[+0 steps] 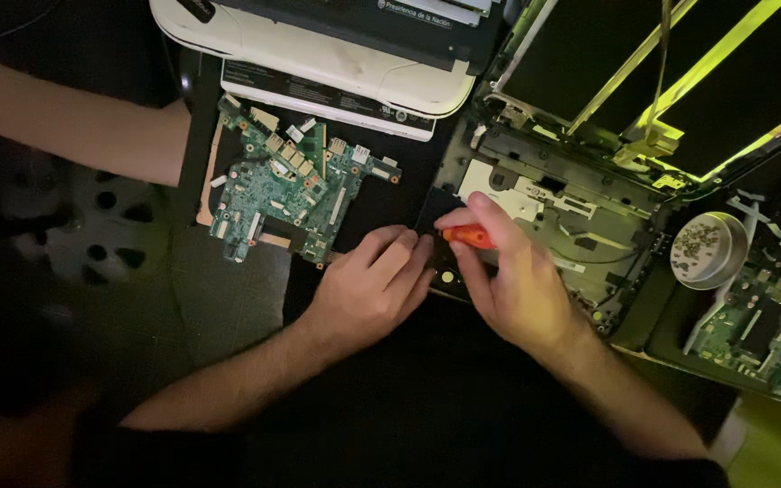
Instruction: The person places a white plastic component into the laptop chassis and secures it with a screwdriver. They then remove a small circuit board from the chassis and place it on the table. Finally, they position a larger green circuit board into the chassis and begin securing it with screws.
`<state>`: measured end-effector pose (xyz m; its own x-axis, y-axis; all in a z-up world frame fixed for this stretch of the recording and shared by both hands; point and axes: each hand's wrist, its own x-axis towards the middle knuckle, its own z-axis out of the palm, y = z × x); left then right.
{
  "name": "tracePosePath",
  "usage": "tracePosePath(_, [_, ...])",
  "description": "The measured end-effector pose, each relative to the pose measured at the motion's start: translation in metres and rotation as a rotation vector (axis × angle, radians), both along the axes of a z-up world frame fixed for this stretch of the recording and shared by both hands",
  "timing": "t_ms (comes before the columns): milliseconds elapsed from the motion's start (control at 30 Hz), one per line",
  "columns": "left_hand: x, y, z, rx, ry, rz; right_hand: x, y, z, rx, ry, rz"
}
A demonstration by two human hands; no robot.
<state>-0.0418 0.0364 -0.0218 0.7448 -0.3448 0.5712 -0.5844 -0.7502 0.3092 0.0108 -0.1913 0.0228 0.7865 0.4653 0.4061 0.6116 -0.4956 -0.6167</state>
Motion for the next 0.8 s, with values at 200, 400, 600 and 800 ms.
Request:
tracePosePath(200, [-0.001, -0.003, -0.007, -0.007, -0.03, 0.03, 0.013, 0.004, 0.028, -0.011, 0.047, 0.062])
tracePosePath(400, [-0.004, 0.006, 0.017, 0.11, 0.106, -0.027, 0.029, 0.003, 0.092, -0.679, -0.019, 0.319])
tracePosePath(600, [-0.002, 0.007, 0.022, 0.09, 0.125, -0.038, 0.051, 0.007, 0.131, -1.03, -0.184, 0.516])
tracePosePath(800, [-0.004, 0.005, 0.015, 0.062, 0.122, -0.013, 0.044, 0.021, 0.115, -1.205, -0.299, 0.3])
